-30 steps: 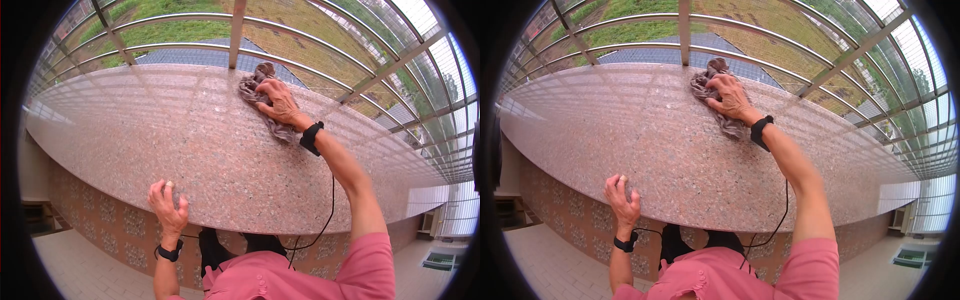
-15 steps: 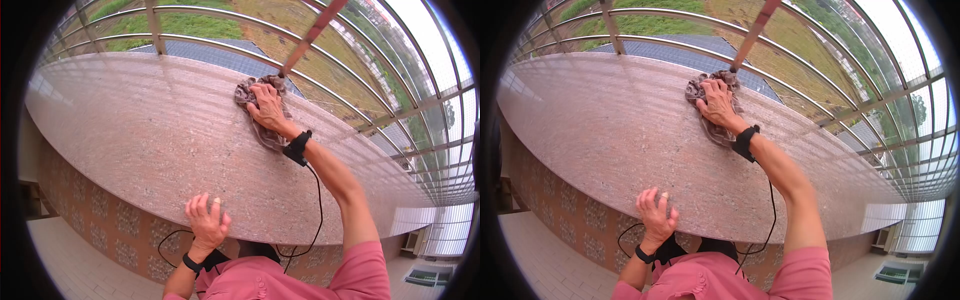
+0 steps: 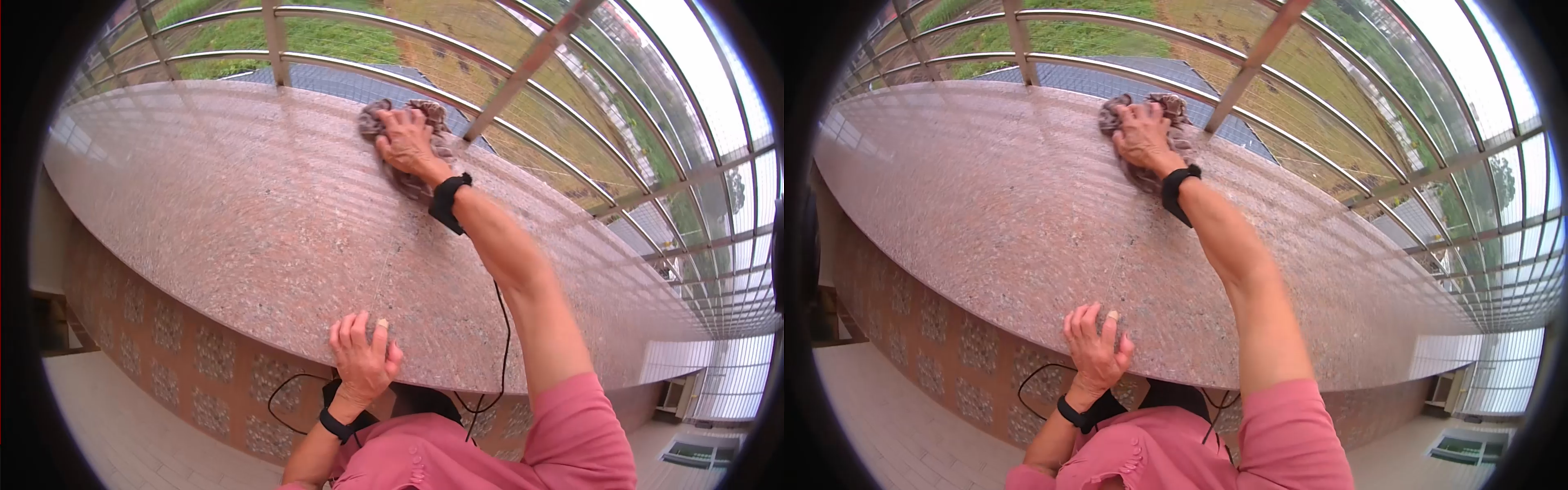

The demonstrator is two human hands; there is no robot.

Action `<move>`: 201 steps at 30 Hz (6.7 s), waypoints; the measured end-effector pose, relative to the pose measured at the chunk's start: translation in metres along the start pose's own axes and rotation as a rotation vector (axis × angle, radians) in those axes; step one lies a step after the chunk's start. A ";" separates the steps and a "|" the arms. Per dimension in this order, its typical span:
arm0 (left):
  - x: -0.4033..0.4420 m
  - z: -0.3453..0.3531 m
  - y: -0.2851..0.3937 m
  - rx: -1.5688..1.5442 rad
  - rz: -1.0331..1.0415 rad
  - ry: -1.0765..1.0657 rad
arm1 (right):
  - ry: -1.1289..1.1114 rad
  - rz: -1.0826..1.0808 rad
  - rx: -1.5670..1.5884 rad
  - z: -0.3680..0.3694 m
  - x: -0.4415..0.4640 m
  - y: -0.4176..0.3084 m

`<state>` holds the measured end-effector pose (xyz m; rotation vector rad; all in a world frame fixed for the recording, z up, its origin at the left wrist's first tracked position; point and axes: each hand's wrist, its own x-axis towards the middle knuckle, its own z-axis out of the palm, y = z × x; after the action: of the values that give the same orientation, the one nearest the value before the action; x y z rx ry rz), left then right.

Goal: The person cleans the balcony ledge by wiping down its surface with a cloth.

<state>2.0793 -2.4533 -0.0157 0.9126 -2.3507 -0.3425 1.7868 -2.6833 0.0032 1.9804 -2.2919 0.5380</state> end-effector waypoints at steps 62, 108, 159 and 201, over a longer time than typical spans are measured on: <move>0.029 -0.034 -0.096 0.218 -0.145 0.077 | -0.006 -0.224 0.135 -0.104 -0.190 0.103; 0.019 -0.021 -0.140 -0.390 -0.031 0.243 | 0.417 0.180 0.048 -0.006 -0.269 -0.256; 0.040 -0.143 -0.211 -0.494 0.138 -0.044 | 0.169 0.348 -0.094 -0.045 -0.264 -0.266; 0.068 -0.164 -0.310 0.036 -0.064 -0.001 | -0.200 0.037 -0.041 -0.018 -0.041 -0.187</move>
<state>2.3028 -2.7306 0.0115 1.0071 -2.3395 -0.3274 1.9721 -2.6599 0.0496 2.0629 -2.4348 0.3049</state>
